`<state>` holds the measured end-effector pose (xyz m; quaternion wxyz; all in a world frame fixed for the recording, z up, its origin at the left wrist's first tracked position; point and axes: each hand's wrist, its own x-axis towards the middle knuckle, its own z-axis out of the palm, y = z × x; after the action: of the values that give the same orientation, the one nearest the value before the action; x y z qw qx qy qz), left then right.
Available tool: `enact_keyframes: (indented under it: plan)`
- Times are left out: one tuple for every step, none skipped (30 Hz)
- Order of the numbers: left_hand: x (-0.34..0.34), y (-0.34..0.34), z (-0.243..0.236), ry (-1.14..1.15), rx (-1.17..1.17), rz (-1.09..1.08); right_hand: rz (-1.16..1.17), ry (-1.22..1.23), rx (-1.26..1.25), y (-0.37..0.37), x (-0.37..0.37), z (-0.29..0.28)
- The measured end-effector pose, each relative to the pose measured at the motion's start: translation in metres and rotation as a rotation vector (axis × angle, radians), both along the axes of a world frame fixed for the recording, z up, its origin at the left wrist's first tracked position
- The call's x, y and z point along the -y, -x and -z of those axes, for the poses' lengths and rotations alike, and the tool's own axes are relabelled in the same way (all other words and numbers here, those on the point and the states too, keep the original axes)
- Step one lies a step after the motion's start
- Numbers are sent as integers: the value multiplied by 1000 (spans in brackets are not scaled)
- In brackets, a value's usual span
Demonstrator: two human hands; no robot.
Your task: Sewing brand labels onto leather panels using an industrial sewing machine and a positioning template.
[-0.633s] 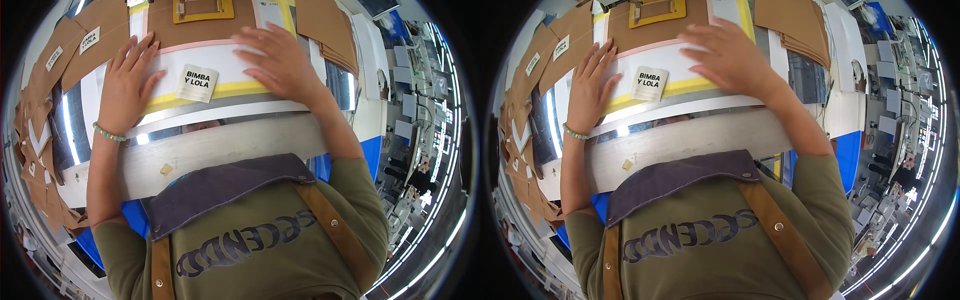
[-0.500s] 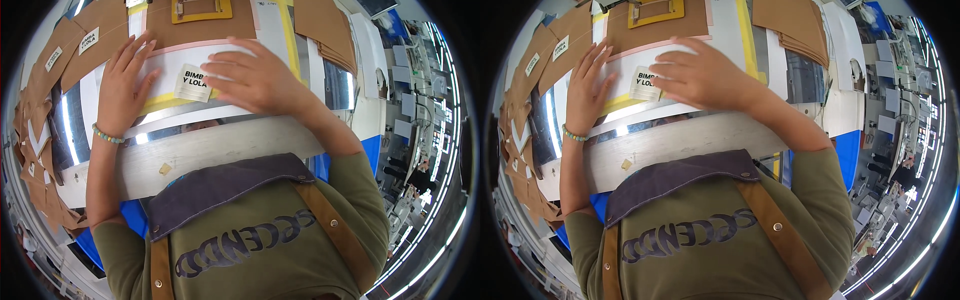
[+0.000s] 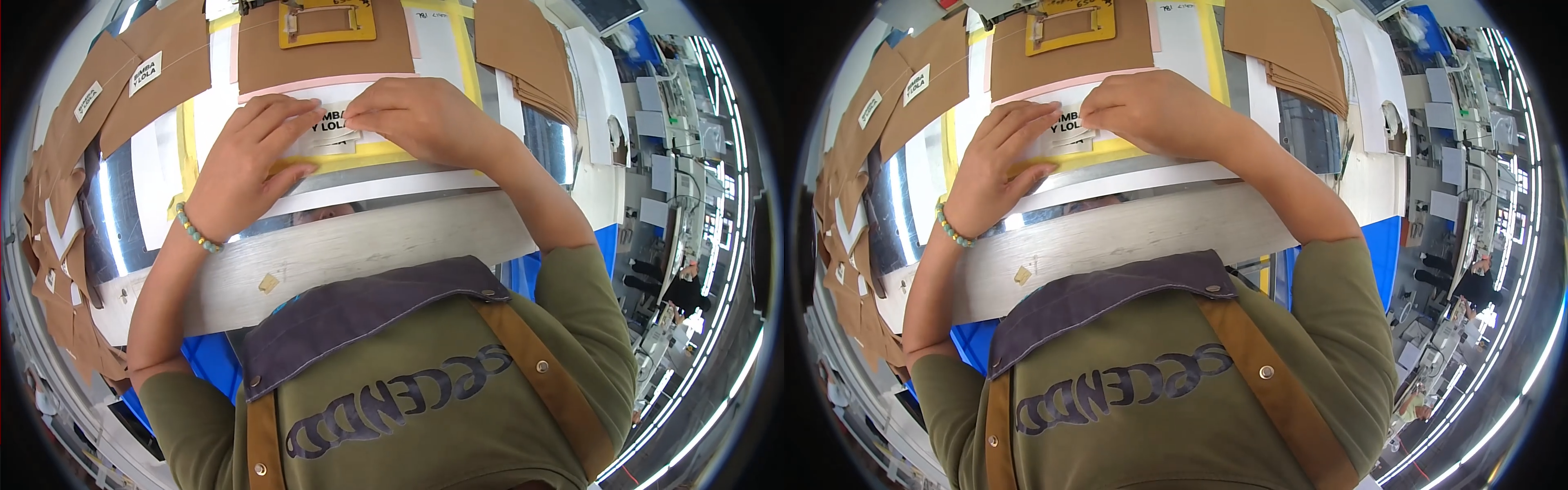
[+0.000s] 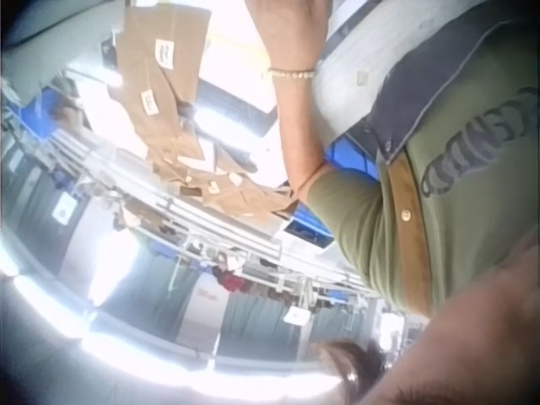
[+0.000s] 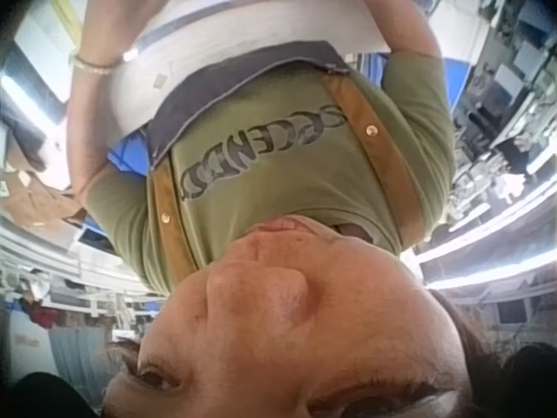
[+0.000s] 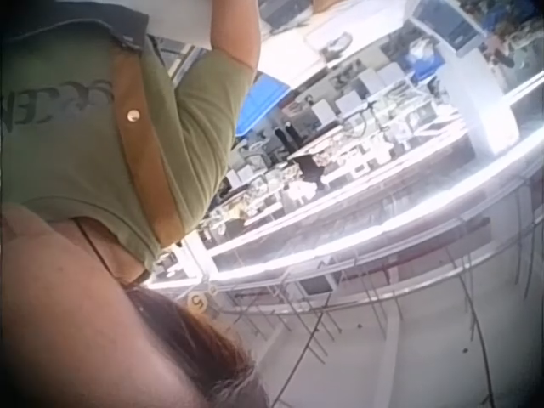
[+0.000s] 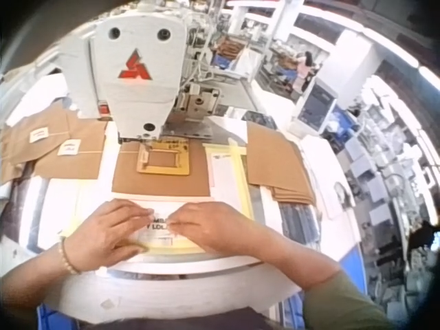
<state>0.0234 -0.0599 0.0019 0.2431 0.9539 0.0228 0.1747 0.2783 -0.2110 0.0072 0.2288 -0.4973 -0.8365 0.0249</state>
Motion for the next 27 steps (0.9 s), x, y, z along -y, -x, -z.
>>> enact_keyframes:
  plan:
    - [-1, -2, 1, 0, 1, 3, -1, 6, -11, 0, 0, 0]
    - [-2, -3, 2, 4, 0, -6, -2, 11, -22, -1, -1, -1]
    - [-3, -5, 3, 7, -1, -16, -1, 10, -22, -1, -1, -1]
    - [-3, -6, 3, 6, 0, -16, -1, 12, -16, -2, -2, -2]
    - [-2, -8, 3, 19, 5, -31, 0, 13, -9, -2, -3, -4]
    - [-2, -9, 4, 32, 10, -46, 0, 10, -8, -1, -4, -5]
    - [-2, -9, 3, 28, 11, -46, 64, 95, -102, 1, -4, -7]
    - [-1, -10, 2, 66, 4, -60, 129, 177, -196, 1, -5, -9]
    - [-1, -11, 1, 103, -3, -74, 131, 171, -193, 0, -8, -10]
    - [-3, -11, 1, 97, 1, -71, 139, 150, -240, -4, -12, -10]
    - [-4, -11, 1, 108, -14, -82, 142, 129, -287, -7, -17, -10]
    - [-5, -11, 0, 117, -28, -92, 139, 121, -284, -9, -22, -12]
    - [-4, -10, 0, 110, -24, -94, 209, 33, -368, -10, -28, -15]
    - [-2, -10, 1, 192, -14, -135, 277, -58, -449, -13, -35, -17]
    - [-2, -11, 0, 274, -2, -176, 328, -142, -528, -16, -43, -17]
    - [-4, -13, -2, 265, 5, -177, 323, -152, -524, -23, -52, -16]
    - [-6, -14, -5, 279, 68, -217, 344, -271, -435, -30, -60, -16]
    - [-9, -16, -7, 293, 131, -257, 365, -389, -345, -34, -66, -16]
    - [-12, -17, -8, 265, 145, -274, 397, -339, -342, -35, -70, -14]
    - [-18, -18, -8, 259, 153, -277, 391, -345, -339, -38, -76, -9]
    - [-24, -21, -8, 107, 144, -238, 348, -369, -220, -43, -83, -1]
    - [-29, -25, -8, -45, 134, -198, 307, -391, -101, -47, -85, 7]
    - [-33, -29, -6, -49, 138, -206, 299, -395, -100, -48, -87, 15]
    - [-34, -34, -3, -119, 105, -178, 294, -344, -26, -49, -87, 21]
    - [-35, -38, 0, -188, 72, -149, 290, -292, 49, -51, -88, 26]
    - [-36, -42, 3, -190, 75, -155, 284, -294, 52, -50, -87, 25]
    - [-37, -45, 7, -246, 29, -174, 272, -290, 92, -49, -85, 25]
